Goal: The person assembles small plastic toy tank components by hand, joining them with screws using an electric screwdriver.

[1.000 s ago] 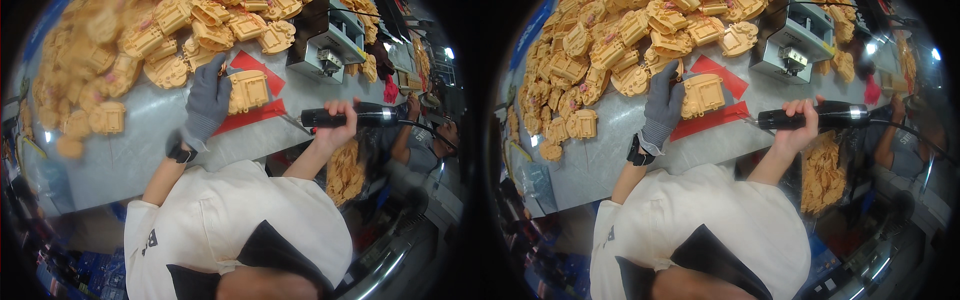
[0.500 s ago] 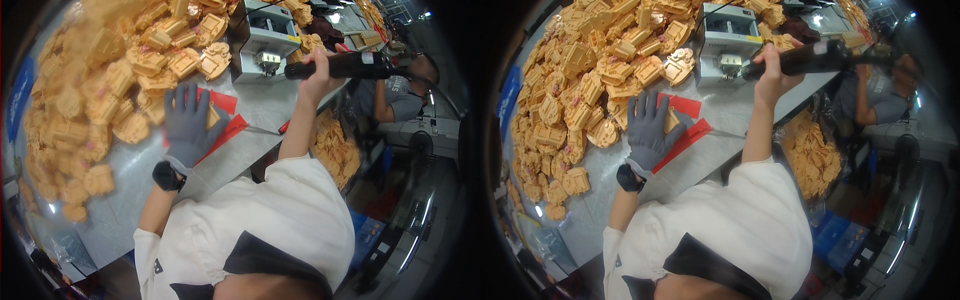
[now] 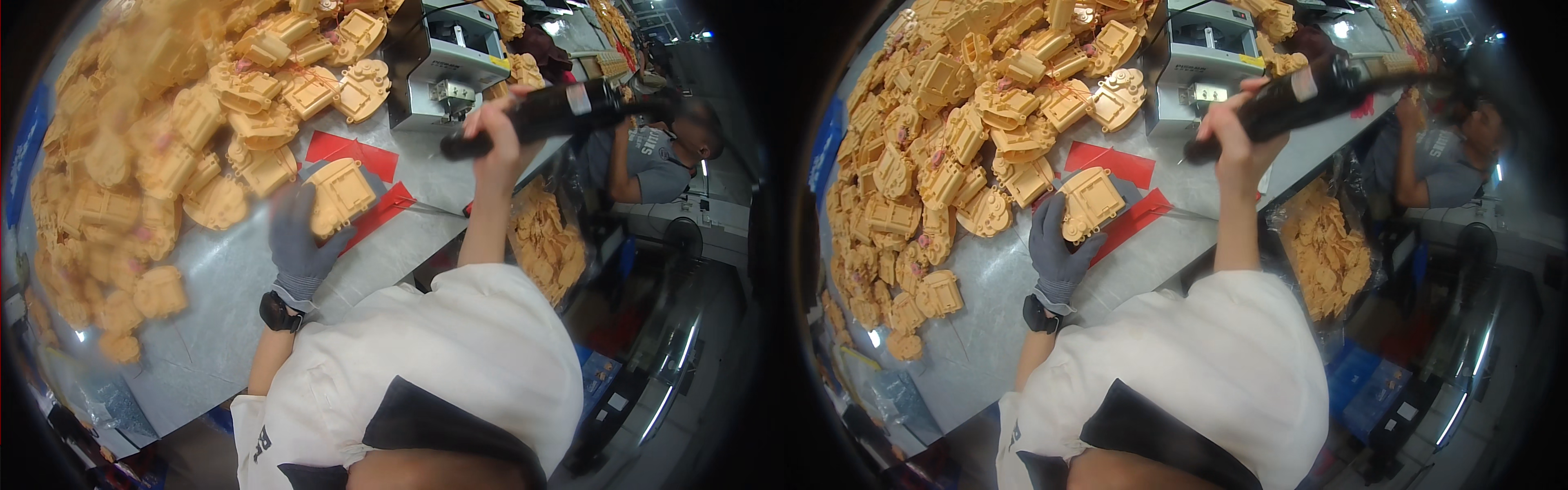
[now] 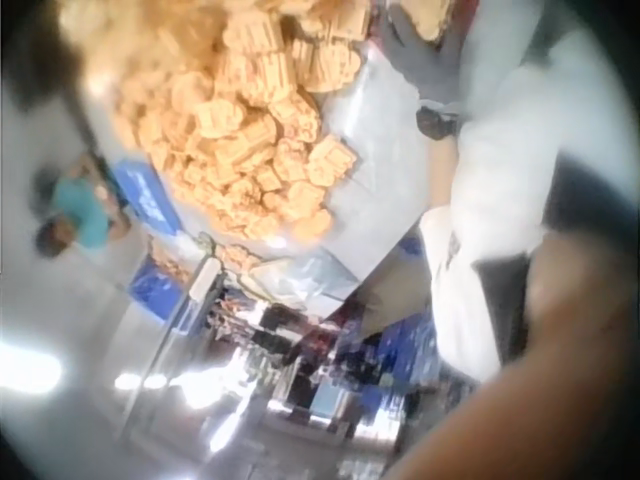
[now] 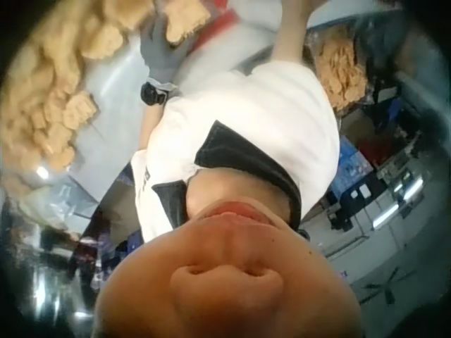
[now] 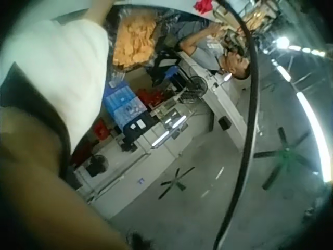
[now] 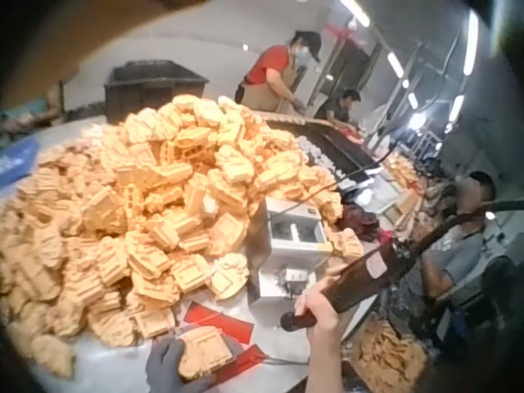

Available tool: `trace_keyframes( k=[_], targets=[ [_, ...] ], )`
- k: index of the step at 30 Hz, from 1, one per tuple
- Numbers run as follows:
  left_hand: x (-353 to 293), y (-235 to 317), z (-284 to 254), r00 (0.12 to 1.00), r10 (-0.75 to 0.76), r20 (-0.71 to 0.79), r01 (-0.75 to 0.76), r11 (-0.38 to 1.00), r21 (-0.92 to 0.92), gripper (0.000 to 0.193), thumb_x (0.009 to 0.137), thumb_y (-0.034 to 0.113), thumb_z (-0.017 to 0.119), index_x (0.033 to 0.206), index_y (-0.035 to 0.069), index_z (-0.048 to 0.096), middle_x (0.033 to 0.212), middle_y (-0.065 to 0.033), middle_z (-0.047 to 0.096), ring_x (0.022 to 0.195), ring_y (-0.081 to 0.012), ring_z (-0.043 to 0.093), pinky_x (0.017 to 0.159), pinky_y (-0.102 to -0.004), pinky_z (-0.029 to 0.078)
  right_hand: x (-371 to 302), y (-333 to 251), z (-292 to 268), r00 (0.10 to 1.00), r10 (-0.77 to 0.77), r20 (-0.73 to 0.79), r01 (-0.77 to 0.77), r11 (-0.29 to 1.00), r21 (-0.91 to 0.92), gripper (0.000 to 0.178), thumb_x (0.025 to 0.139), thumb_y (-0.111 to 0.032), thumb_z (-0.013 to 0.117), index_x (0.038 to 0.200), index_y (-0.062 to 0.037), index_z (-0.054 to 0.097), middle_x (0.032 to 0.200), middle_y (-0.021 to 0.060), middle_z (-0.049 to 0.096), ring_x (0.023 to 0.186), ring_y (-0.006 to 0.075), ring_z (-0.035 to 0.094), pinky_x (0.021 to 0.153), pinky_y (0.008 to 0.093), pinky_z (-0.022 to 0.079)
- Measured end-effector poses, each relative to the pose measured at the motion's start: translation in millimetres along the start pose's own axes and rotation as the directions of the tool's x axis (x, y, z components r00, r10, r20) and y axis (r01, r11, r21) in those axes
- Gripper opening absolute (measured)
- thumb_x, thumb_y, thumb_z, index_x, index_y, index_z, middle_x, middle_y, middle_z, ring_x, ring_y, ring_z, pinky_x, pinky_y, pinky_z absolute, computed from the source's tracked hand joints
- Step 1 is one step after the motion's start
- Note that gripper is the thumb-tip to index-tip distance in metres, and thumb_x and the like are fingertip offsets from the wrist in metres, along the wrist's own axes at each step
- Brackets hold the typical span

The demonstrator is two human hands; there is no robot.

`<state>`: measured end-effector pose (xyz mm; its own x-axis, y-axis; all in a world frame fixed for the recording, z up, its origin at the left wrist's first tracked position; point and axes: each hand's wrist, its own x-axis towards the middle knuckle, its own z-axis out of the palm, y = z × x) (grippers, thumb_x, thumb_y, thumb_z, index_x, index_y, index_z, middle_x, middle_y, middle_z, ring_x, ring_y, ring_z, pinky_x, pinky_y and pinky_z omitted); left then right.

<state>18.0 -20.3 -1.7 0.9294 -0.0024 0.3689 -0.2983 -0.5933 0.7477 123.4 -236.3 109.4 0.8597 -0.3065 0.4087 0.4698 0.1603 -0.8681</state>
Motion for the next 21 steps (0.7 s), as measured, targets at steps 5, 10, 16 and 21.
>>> trace_keyframes(
  k=[5, 10, 16, 21],
  targets=[
    [-8.9, -4.3, -4.9, 1.000, 0.008, -0.029, -0.008, 1.000, -0.027, 0.068, 0.066, 0.035, 0.077, 0.116, -0.002, 0.049, 0.110, -0.0198, 0.055, 0.100, -0.0382, 0.052, 0.086, -0.0447, 0.042, -65.5, -16.6, 37.2, 0.974, 0.091, 0.209, -0.105, 0.993, 0.058, 0.055, 0.073, 0.006, 0.060, 0.121, 0.0035, 0.034, 0.064, 0.0021, 0.055, 0.051, 0.0077, 0.052, 0.050, 0.0213, 0.041],
    [-7.1, -5.2, -7.0, 0.999, 0.024, -0.025, -0.024, 1.000, 0.016, 0.069, 0.067, 0.036, 0.077, 0.117, -0.002, 0.048, 0.111, -0.0197, 0.054, 0.100, -0.0382, 0.052, 0.086, -0.0445, 0.042, -72.1, -8.0, 51.3, 0.958, 0.187, 0.218, -0.191, 0.981, -0.003, 0.052, 0.072, 0.003, 0.057, 0.118, 0.0024, 0.034, 0.062, 0.0072, 0.053, 0.049, 0.0144, 0.053, 0.051, 0.0260, 0.044],
    [-10.2, -6.5, -10.0, 1.000, 0.001, -0.012, -0.001, 1.000, 0.001, 0.074, 0.063, 0.029, 0.079, 0.124, 0.003, 0.046, 0.116, -0.0183, 0.051, 0.105, -0.0360, 0.051, 0.089, -0.0420, 0.042, -76.4, -7.9, 49.4, 0.964, 0.179, 0.197, -0.180, 0.984, -0.011, 0.050, 0.072, 0.003, 0.054, 0.118, -0.0007, 0.034, 0.061, 0.0061, 0.049, 0.047, 0.0166, 0.050, 0.052, 0.0312, 0.044],
    [-2.9, -7.3, -6.4, 0.999, 0.054, 0.003, -0.054, 0.999, 0.002, 0.076, 0.059, 0.029, 0.080, 0.123, 0.005, 0.046, 0.115, -0.0173, 0.052, 0.103, -0.0347, 0.053, 0.086, -0.0409, 0.045, -73.9, -10.9, 48.7, 0.968, 0.138, 0.210, -0.142, 0.990, 0.005, 0.050, 0.074, 0.000, 0.052, 0.120, -0.0011, 0.033, 0.061, 0.0066, 0.046, 0.048, 0.0167, 0.049, 0.055, 0.0333, 0.044]
  ],
)
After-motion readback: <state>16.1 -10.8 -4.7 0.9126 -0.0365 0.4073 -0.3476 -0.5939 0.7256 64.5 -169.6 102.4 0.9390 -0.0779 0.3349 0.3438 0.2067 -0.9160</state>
